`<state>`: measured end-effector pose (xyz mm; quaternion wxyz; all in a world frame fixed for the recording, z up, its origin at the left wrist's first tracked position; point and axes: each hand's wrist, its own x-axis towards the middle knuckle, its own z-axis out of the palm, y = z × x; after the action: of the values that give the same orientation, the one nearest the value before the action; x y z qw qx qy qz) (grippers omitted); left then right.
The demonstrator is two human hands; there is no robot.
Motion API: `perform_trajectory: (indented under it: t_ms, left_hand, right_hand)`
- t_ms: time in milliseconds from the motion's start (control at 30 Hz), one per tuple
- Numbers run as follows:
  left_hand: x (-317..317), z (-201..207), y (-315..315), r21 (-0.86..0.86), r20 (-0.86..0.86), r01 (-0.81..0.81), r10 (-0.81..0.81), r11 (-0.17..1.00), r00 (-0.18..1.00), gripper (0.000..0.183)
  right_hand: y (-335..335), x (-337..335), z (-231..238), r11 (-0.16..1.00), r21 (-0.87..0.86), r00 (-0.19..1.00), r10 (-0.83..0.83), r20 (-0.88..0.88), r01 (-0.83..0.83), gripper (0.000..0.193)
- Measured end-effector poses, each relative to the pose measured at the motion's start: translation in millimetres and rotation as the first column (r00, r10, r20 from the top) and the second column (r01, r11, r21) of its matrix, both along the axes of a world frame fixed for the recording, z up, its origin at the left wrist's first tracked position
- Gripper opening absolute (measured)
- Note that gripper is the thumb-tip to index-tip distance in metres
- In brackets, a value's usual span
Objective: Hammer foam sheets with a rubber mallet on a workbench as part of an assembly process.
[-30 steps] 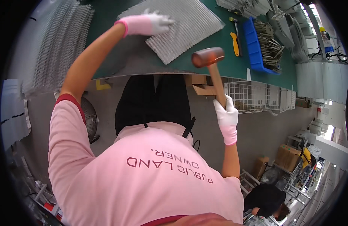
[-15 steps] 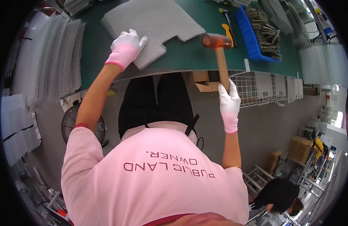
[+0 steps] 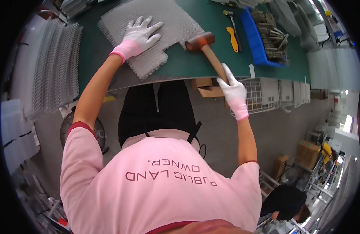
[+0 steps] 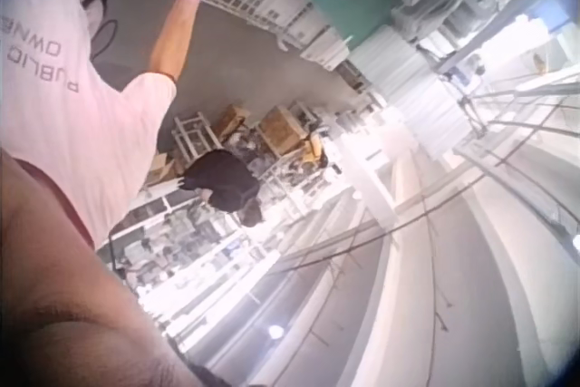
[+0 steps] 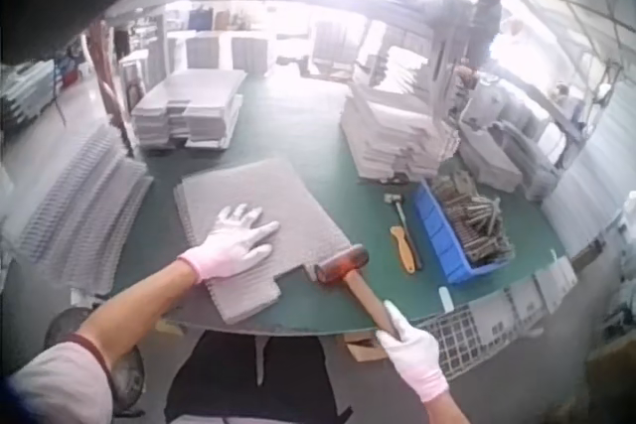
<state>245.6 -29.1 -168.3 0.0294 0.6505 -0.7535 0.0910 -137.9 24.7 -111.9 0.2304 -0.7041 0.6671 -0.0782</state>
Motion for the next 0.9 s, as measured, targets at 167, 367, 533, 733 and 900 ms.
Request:
perform_trajectory:
  t_ms: [167, 367, 533, 733, 900]
  left_hand:
    - [2.8, 0.8, 1.1, -0.025, -0.019, 0.004, -0.004, 1.0, 1.0, 0.058]
    - [3.0, 3.2, 2.8, -0.01, -0.057, 0.009, -0.009, 1.0, 0.998, 0.056]
    - [4.5, -1.5, 1.9, -0.025, -0.066, 0.01, -0.011, 1.0, 0.998, 0.056]
    - [5.8, -0.7, 1.5, -0.005, -0.107, 0.034, -0.034, 0.999, 0.994, 0.052]
    - [3.9, -2.0, 0.3, -0.006, -0.085, 0.025, -0.026, 1.0, 0.996, 0.055]
  right_hand:
    - [3.0, -17.4, -21.4, 0.971, -0.234, 0.918, 0.053, 0.393, 0.045, 0.068]
    - [25.3, 9.6, 27.6, 0.99, -0.076, 0.991, -0.115, 0.066, 0.12, 0.061]
    - [43.4, 54.2, 34.8, 0.956, -0.276, 0.871, 0.219, 0.439, -0.101, 0.063]
    - [51.5, 59.6, 10.7, 0.988, -0.151, 0.95, 0.064, 0.307, -0.018, 0.063]
    - [60.5, 69.0, 16.2, 0.982, 0.049, 0.98, 0.18, 0.082, -0.185, 0.064]
